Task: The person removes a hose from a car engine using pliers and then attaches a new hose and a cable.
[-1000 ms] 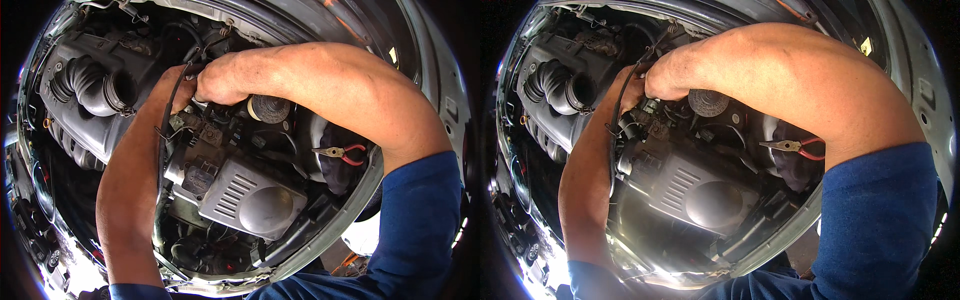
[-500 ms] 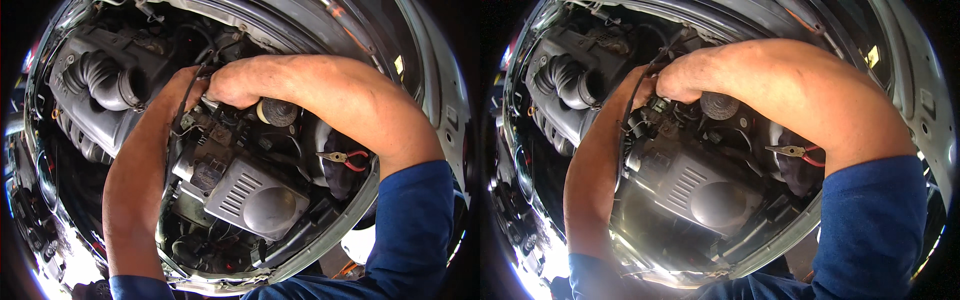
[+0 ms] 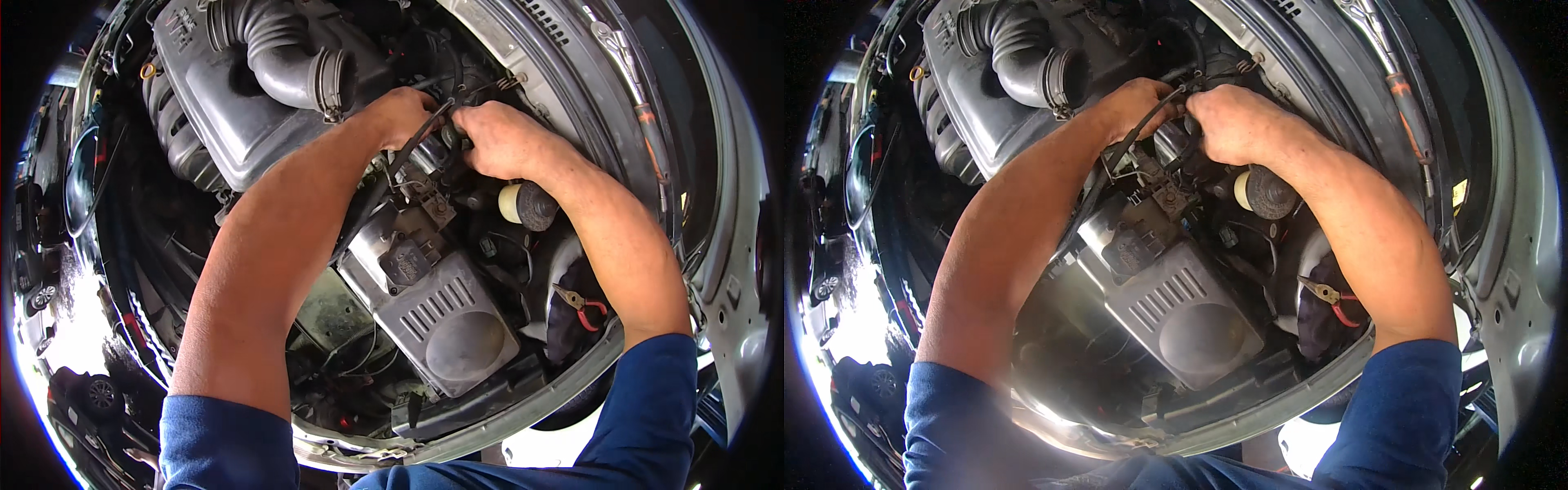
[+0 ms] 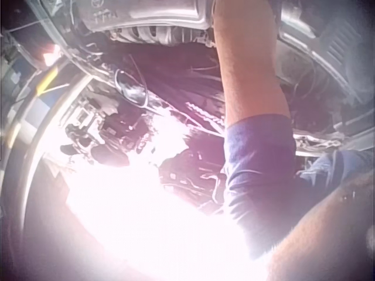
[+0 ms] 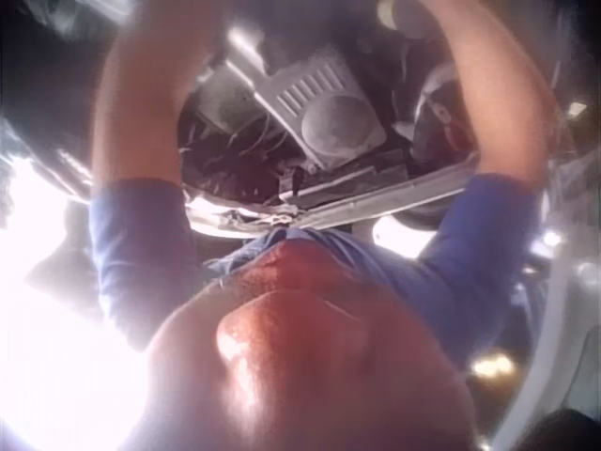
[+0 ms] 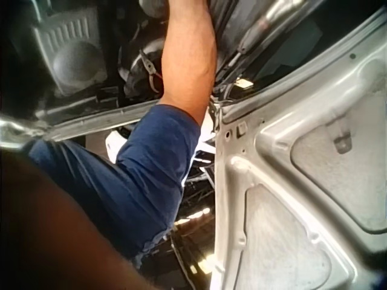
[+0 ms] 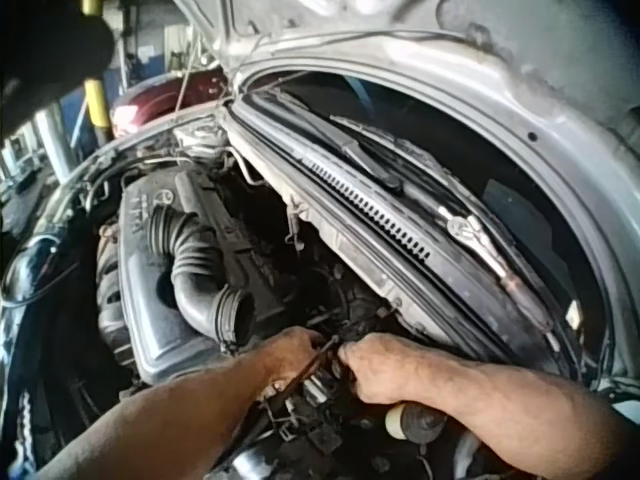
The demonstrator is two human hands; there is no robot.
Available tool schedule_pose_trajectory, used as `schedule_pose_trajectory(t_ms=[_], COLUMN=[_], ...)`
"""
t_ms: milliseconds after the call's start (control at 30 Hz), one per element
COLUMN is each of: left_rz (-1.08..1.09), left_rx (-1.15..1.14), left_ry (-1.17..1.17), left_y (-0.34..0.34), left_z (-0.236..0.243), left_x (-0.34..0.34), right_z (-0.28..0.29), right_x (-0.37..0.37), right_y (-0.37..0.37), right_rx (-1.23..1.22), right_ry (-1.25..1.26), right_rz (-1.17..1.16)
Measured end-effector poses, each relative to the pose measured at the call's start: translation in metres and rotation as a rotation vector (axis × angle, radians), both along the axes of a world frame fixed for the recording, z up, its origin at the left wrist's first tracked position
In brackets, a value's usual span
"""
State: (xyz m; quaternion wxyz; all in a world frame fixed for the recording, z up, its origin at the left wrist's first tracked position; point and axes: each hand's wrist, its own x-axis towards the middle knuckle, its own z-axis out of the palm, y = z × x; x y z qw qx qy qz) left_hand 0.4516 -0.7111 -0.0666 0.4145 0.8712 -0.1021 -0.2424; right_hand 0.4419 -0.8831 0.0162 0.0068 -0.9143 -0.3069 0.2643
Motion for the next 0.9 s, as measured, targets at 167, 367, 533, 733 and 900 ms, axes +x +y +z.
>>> schedule_pose_trajectory(t_ms=[167, 367, 533, 733, 900], left_rz=[0.128, 0.039, -0.053, -0.042, -0.109], left_rx=[-0.101, -0.054, 0.008, 0.001, 0.027], left_ry=[0.070, 0.008, -0.053, 0.042, -0.190], left_y=[-0.009, -0.002, -0.002, -0.004, 0.006], left_z=[0.010, -0.005, -0.006, -0.002, -0.017], left_x=[-0.006, -0.004, 0.000, 0.001, -0.002], right_z=[-0.020, -0.016, -0.017, -0.015, -0.024], right_x=[0.002, 0.002, 0.006, 0.007, 0.006], right_y=[-0.019, -0.011, -0.006, -0.005, -0.005], right_rx=[0.059, 0.131, 0.015, -0.038, 0.066], right_ry=[-0.090, 0.021, 0.003, -0.010, -0.045], right_rz=[-0.106, -0.080, 0.005, 0.034, -0.004])
